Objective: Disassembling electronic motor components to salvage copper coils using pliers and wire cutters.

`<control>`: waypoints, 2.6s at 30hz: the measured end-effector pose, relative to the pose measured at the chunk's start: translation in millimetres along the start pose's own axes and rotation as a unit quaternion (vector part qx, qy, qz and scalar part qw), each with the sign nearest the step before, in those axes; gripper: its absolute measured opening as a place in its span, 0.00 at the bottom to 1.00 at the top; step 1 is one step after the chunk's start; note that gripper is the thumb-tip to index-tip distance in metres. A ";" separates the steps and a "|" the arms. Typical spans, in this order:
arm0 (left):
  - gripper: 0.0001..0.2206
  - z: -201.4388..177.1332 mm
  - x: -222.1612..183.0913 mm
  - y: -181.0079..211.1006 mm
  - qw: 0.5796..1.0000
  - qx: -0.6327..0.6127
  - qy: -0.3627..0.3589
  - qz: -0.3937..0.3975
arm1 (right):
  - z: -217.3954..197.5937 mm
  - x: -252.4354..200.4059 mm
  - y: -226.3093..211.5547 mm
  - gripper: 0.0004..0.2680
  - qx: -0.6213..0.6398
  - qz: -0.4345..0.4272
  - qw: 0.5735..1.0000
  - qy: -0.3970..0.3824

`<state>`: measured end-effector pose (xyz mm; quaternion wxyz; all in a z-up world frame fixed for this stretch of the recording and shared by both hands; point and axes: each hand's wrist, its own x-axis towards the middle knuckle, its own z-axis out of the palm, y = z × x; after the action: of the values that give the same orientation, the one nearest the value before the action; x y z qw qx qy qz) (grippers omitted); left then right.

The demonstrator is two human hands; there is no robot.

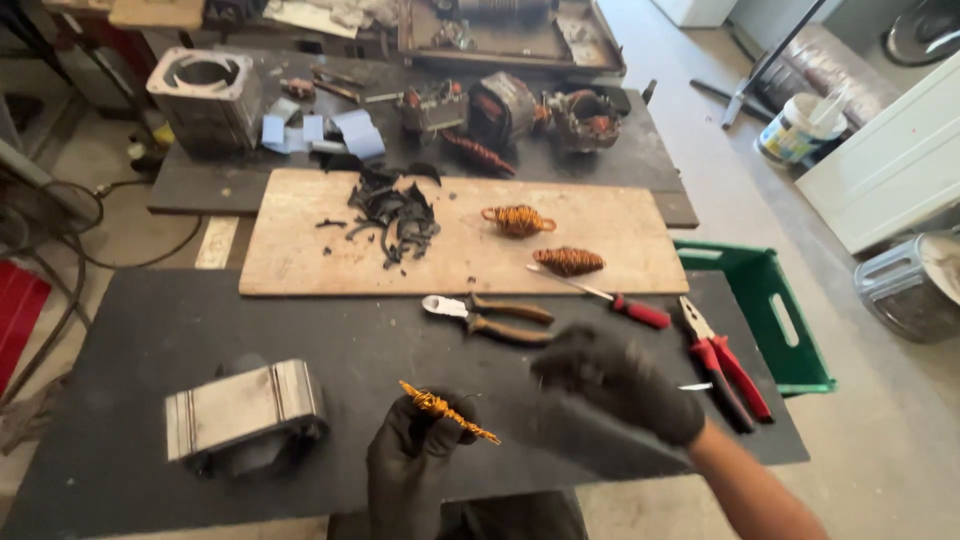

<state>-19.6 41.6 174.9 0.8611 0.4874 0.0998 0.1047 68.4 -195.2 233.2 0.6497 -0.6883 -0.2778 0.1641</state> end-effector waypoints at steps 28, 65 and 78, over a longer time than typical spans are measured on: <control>0.18 -43.5 -77.2 -17.1 0.971 0.189 -0.075 -0.125 | 129.2 -71.2 61.9 0.05 -0.130 -0.092 0.970 0.185; 0.12 -58.6 -74.1 -43.8 0.919 0.324 -0.051 0.217 | 113.0 -57.5 81.3 0.13 0.180 0.222 0.955 -0.077; 0.19 -56.6 -74.0 -50.6 0.912 0.315 -0.045 0.258 | 118.1 -44.2 49.2 0.06 -0.083 0.112 0.988 -0.060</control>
<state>-101.8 41.9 108.0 0.6095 0.7464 -0.0405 0.2641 -27.6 -126.8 166.7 0.5497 -0.7557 -0.2499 0.2535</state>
